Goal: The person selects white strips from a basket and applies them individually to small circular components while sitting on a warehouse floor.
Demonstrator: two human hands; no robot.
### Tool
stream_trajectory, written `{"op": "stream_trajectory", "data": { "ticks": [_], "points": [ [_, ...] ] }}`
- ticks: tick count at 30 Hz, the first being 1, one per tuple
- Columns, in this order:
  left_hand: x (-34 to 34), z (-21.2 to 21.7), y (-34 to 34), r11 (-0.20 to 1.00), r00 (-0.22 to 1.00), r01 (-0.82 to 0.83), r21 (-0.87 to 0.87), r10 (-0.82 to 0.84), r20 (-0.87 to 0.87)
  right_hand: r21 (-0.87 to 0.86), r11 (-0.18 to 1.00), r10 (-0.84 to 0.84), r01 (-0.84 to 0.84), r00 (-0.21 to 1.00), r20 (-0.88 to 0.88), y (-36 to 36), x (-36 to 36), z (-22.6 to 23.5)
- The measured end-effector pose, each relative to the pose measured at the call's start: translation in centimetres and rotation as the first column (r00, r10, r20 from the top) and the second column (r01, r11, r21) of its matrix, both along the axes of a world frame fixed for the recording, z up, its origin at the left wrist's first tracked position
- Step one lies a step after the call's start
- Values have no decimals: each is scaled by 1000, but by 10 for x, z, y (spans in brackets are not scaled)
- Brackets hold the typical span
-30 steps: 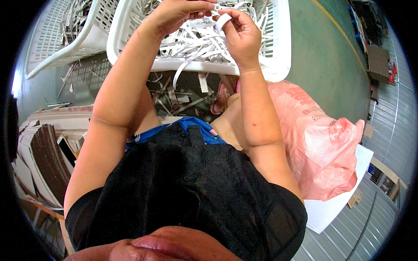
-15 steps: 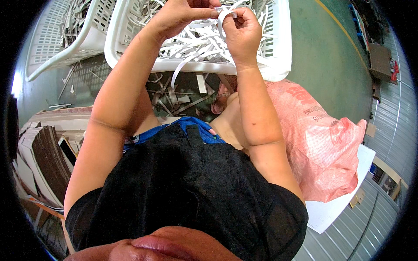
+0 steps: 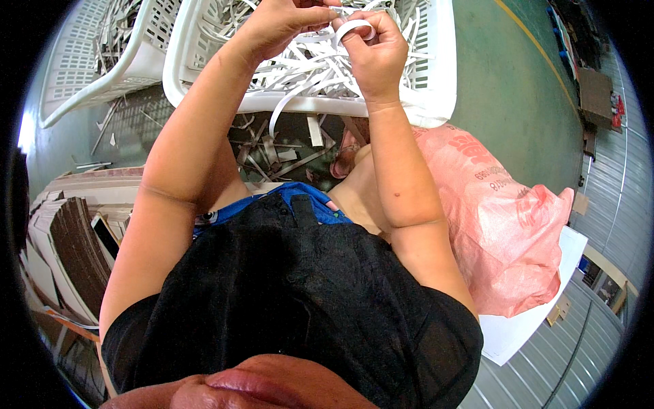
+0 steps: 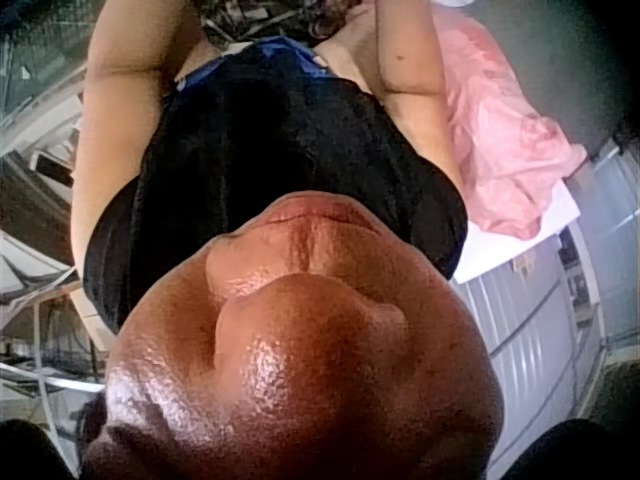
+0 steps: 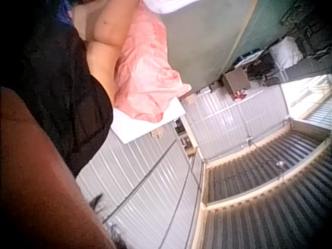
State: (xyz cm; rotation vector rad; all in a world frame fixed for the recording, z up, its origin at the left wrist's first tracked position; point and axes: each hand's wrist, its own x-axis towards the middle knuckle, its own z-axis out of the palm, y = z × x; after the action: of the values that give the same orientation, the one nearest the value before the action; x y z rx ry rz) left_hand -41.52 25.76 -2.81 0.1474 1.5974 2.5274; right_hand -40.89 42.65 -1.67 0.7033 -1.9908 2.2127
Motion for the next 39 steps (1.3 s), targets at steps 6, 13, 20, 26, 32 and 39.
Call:
{"op": "stream_trajectory", "data": {
  "ticks": [6, 13, 20, 26, 32, 39],
  "points": [
    [0, 0, 3, 1000, 1000, 4, 7, -4, -30, -116, 990, 107, -83, 970, 217, 4, 1, 0],
    [-1, -3, 7, 1000, 999, 0, -5, -1, -38, -239, 955, 254, -177, 902, 349, 5, 8, 9],
    [-23, -5, -32, 884, 903, -430, -184, 422, -81, -348, 934, 235, -81, 873, 428, 26, 13, 22],
    [-25, 2, -85, 772, 773, -634, -45, 631, -67, -353, 932, 106, 85, 865, 490, 65, 11, 34],
    [-13, 19, -70, 683, 729, -685, -254, 652, -211, -335, 920, 7, 204, 845, 535, 146, -2, 30],
    [-9, 20, -70, 774, 804, -590, -231, 588, -85, 10, 450, -891, 893, 448, 73, 223, -4, 30]
  ]
}}
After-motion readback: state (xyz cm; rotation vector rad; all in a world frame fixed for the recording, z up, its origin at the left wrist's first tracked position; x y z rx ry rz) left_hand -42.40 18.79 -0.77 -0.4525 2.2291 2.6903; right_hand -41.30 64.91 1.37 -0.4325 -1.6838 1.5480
